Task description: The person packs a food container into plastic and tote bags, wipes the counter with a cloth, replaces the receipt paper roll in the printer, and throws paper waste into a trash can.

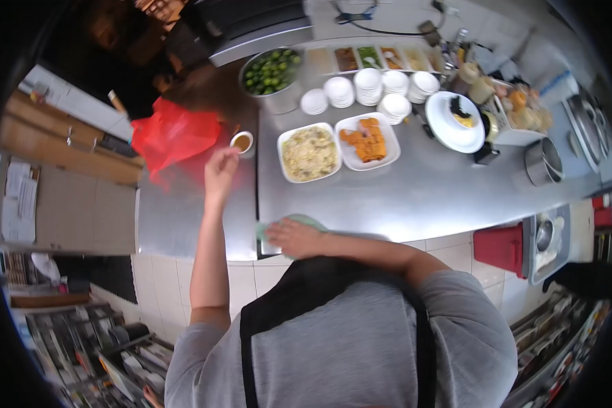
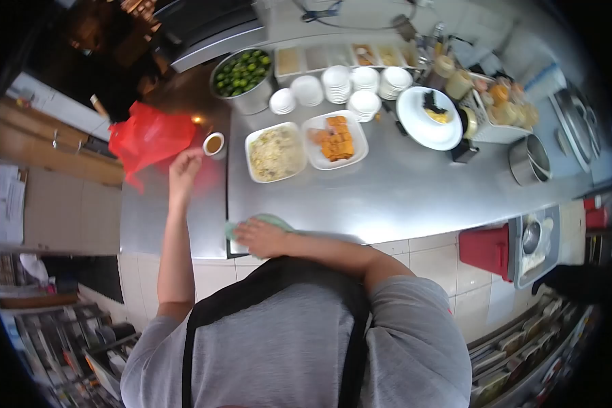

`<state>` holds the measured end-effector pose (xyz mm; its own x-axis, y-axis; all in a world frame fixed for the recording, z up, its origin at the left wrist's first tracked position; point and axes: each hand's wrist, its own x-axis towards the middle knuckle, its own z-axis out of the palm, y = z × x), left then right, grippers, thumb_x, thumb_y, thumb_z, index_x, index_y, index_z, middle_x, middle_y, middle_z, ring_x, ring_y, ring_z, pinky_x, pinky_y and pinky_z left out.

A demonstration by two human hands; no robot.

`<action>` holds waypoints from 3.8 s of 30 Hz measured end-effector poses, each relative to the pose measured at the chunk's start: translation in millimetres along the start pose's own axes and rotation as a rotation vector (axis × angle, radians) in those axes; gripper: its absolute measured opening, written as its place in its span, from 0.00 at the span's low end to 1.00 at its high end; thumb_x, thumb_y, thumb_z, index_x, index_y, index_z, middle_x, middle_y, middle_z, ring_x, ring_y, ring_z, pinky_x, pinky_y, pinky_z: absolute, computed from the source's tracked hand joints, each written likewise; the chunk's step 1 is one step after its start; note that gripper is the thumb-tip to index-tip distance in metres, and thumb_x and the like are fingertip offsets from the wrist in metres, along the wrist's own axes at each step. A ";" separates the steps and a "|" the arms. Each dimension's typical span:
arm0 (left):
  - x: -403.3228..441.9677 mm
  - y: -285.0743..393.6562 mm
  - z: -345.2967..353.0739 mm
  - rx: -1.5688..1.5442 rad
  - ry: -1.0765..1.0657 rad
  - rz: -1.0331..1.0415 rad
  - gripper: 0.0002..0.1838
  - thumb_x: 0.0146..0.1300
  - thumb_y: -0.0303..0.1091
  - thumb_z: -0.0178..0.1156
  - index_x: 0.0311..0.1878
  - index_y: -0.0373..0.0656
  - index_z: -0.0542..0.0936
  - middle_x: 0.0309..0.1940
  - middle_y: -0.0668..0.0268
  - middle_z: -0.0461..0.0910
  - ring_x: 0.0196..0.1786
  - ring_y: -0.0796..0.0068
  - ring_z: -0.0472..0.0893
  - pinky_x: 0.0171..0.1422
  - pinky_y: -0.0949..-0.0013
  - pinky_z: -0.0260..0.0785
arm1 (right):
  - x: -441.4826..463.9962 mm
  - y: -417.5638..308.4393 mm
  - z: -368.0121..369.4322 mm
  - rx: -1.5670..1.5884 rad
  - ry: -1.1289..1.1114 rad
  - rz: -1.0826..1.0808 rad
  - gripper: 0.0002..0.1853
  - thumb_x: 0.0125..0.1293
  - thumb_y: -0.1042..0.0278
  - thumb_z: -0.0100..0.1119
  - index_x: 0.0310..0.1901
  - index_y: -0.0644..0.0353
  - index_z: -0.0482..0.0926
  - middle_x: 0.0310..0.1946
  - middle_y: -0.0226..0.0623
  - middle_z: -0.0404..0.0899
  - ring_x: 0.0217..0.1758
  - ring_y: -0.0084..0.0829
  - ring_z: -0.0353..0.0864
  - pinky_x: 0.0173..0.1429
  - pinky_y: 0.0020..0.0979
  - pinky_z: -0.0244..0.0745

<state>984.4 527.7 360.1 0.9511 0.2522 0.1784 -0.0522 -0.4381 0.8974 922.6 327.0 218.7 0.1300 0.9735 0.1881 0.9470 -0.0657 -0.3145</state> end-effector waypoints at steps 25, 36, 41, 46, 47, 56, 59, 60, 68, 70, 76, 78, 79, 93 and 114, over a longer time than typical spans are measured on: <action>-109.4 202.4 437.4 -0.224 -1.031 -0.123 0.06 0.59 0.22 0.47 0.35 0.35 0.75 0.28 0.65 0.76 0.32 0.76 0.75 0.41 0.73 0.68 | -664.1 104.7 -164.9 -0.310 0.579 1.807 0.32 0.61 0.42 0.40 0.63 0.51 0.57 0.66 0.39 0.51 0.70 0.39 0.45 0.70 0.43 0.40; -130.6 205.6 460.7 -0.139 -1.110 -0.187 0.07 0.58 0.20 0.47 0.36 0.34 0.75 0.28 0.62 0.77 0.32 0.75 0.76 0.42 0.72 0.70 | -634.6 114.3 -126.1 -0.650 0.794 1.561 0.16 0.52 0.70 0.50 0.44 0.61 0.75 0.52 0.46 0.70 0.58 0.44 0.66 0.63 0.43 0.57; -131.9 209.3 464.2 -0.165 -1.147 -0.170 0.08 0.57 0.19 0.46 0.36 0.33 0.75 0.29 0.62 0.77 0.33 0.75 0.76 0.43 0.72 0.70 | -531.1 67.3 -89.9 -0.225 0.917 1.187 0.11 0.52 0.72 0.52 0.38 0.62 0.75 0.44 0.45 0.74 0.48 0.42 0.74 0.53 0.38 0.68; -127.3 213.0 447.8 -0.193 -1.104 -0.126 0.09 0.56 0.18 0.45 0.37 0.33 0.75 0.30 0.62 0.76 0.34 0.75 0.76 0.43 0.72 0.70 | -481.7 38.8 -112.7 0.458 1.054 1.203 0.12 0.64 0.64 0.46 0.41 0.64 0.74 0.35 0.51 0.76 0.39 0.45 0.76 0.45 0.39 0.70; -124.8 210.0 441.3 -0.187 -1.092 -0.120 0.09 0.56 0.18 0.45 0.37 0.32 0.74 0.30 0.62 0.76 0.34 0.75 0.76 0.43 0.73 0.70 | -486.6 42.2 -121.3 0.463 1.115 1.278 0.14 0.65 0.62 0.44 0.41 0.64 0.74 0.33 0.51 0.77 0.37 0.45 0.77 0.44 0.38 0.70; -114.5 155.9 349.8 -0.232 -0.864 -0.134 0.09 0.58 0.20 0.47 0.40 0.34 0.75 0.32 0.64 0.77 0.37 0.77 0.77 0.45 0.74 0.70 | -588.9 148.7 -141.3 -0.534 0.771 1.687 0.23 0.60 0.53 0.49 0.52 0.60 0.70 0.56 0.56 0.62 0.59 0.52 0.60 0.59 0.48 0.57; -102.8 143.2 327.7 -0.305 -0.753 -0.079 0.09 0.59 0.22 0.47 0.40 0.35 0.75 0.33 0.66 0.77 0.37 0.78 0.76 0.45 0.75 0.69 | -559.5 152.0 -135.3 -0.549 0.707 1.713 0.26 0.58 0.53 0.51 0.55 0.60 0.66 0.60 0.49 0.60 0.64 0.47 0.56 0.64 0.50 0.50; -97.3 147.6 319.9 -0.342 -0.714 -0.074 0.09 0.59 0.22 0.47 0.41 0.35 0.75 0.32 0.66 0.77 0.37 0.79 0.76 0.45 0.76 0.69 | -542.7 147.9 -132.3 -0.541 0.692 1.639 0.26 0.58 0.54 0.50 0.55 0.61 0.67 0.60 0.49 0.60 0.64 0.47 0.56 0.64 0.50 0.50; 8.7 209.1 260.6 -0.240 -0.208 0.280 0.10 0.60 0.26 0.49 0.43 0.38 0.75 0.36 0.68 0.77 0.41 0.79 0.75 0.48 0.75 0.66 | -441.6 113.8 -109.1 -0.537 0.654 1.277 0.22 0.57 0.58 0.53 0.51 0.60 0.71 0.57 0.48 0.65 0.60 0.47 0.61 0.62 0.49 0.54; 46.8 230.9 265.0 -0.254 -0.160 0.398 0.17 0.54 0.26 0.53 0.50 0.46 0.74 0.50 0.62 0.73 0.55 0.71 0.70 0.54 0.70 0.64 | -439.2 111.6 -111.0 -0.533 0.661 1.272 0.22 0.58 0.57 0.52 0.51 0.60 0.71 0.56 0.47 0.65 0.60 0.46 0.62 0.62 0.48 0.54; 104.0 349.4 275.5 -0.017 0.061 0.910 0.25 0.51 0.31 0.56 0.56 0.55 0.72 0.62 0.55 0.59 0.64 0.66 0.61 0.64 0.65 0.54 | -440.6 109.3 -114.6 -0.547 0.671 1.285 0.22 0.58 0.56 0.52 0.51 0.58 0.72 0.56 0.44 0.67 0.61 0.43 0.62 0.63 0.46 0.54; 112.6 377.0 273.7 -0.002 0.076 0.986 0.23 0.53 0.33 0.56 0.56 0.53 0.72 0.60 0.56 0.63 0.63 0.67 0.62 0.64 0.67 0.53 | -440.6 107.5 -114.0 -0.536 0.677 1.296 0.21 0.58 0.56 0.52 0.51 0.58 0.72 0.55 0.44 0.67 0.61 0.43 0.62 0.63 0.45 0.54; 116.5 387.7 274.3 -0.230 -0.032 0.842 0.19 0.55 0.33 0.56 0.53 0.50 0.74 0.55 0.59 0.69 0.57 0.70 0.67 0.59 0.70 0.58 | -440.6 107.8 -113.3 -0.526 0.696 1.290 0.21 0.58 0.56 0.52 0.50 0.57 0.72 0.55 0.44 0.67 0.60 0.43 0.63 0.63 0.45 0.54; 131.4 414.2 257.9 -0.240 0.100 0.841 0.22 0.43 0.20 0.51 0.45 0.43 0.80 0.24 0.70 0.73 0.26 0.82 0.67 0.31 0.77 0.61 | -439.7 108.9 -115.7 -0.484 0.709 1.275 0.20 0.57 0.58 0.52 0.50 0.57 0.72 0.56 0.44 0.66 0.61 0.43 0.62 0.63 0.45 0.53; 120.9 347.6 104.0 -0.306 0.161 0.590 0.21 0.50 0.20 0.54 0.51 0.40 0.75 0.34 0.62 0.78 0.35 0.80 0.76 0.44 0.77 0.68 | -438.7 110.6 -116.1 -0.493 0.691 1.253 0.20 0.58 0.59 0.52 0.50 0.58 0.72 0.56 0.44 0.66 0.60 0.44 0.62 0.63 0.44 0.53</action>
<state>1112.9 316.1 651.7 0.6814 0.1817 0.7090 -0.6538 -0.2841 0.7013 1004.3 -132.7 209.4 0.8789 -0.0476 0.4747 0.1054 -0.9511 -0.2905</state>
